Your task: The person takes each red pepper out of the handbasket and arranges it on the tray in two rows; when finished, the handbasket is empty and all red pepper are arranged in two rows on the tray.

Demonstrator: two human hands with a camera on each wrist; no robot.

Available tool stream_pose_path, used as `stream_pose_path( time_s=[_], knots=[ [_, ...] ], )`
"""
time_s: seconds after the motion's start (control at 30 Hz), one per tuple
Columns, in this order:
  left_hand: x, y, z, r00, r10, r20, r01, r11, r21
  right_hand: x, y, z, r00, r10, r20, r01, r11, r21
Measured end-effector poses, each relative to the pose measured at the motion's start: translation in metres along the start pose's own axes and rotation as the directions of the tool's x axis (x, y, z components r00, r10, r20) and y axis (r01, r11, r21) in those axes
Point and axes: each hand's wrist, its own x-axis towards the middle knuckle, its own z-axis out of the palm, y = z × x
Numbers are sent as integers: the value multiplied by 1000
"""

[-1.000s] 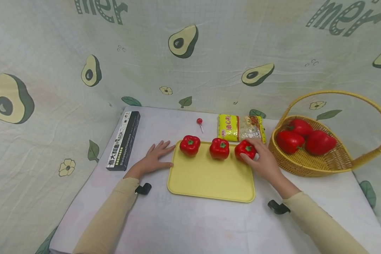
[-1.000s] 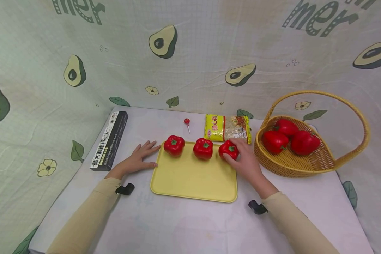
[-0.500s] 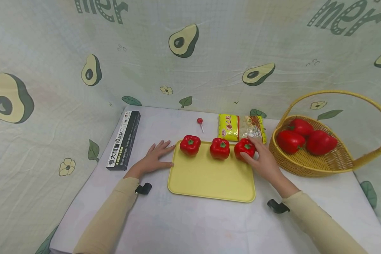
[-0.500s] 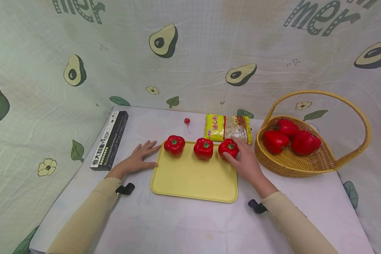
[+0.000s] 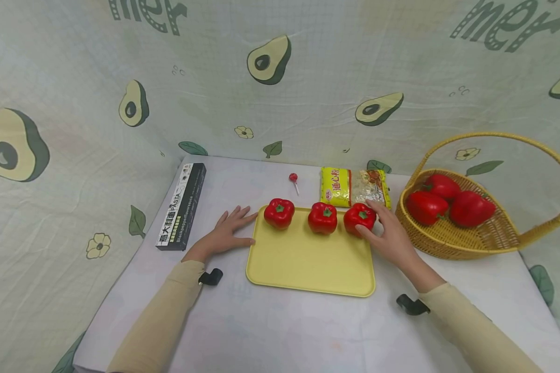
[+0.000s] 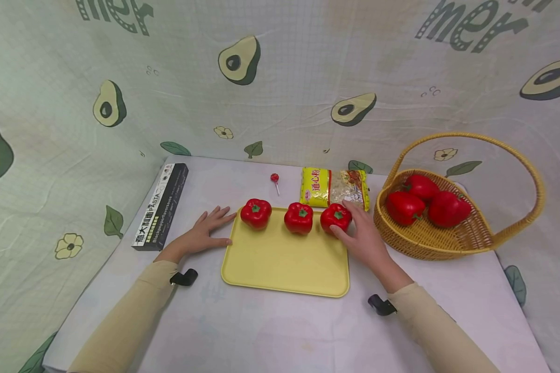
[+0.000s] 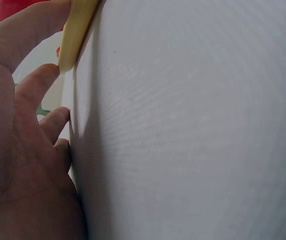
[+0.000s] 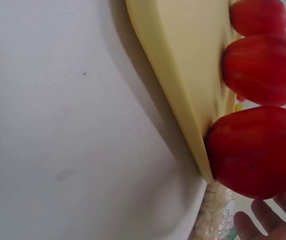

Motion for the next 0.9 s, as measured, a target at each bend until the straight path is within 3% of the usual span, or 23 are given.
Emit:
stream_pose_path(
  time_s=[0.5, 0.9],
  knots=[
    [0, 0, 1, 1000, -2, -1, 2, 1000, 0, -12, 1, -14, 1000, 5, -28, -5, 1000, -22],
    [0, 0, 0, 1000, -7, 2, 7, 1000, 3, -23, 1, -44, 997, 16, -75, -18, 999, -37]
  ],
)
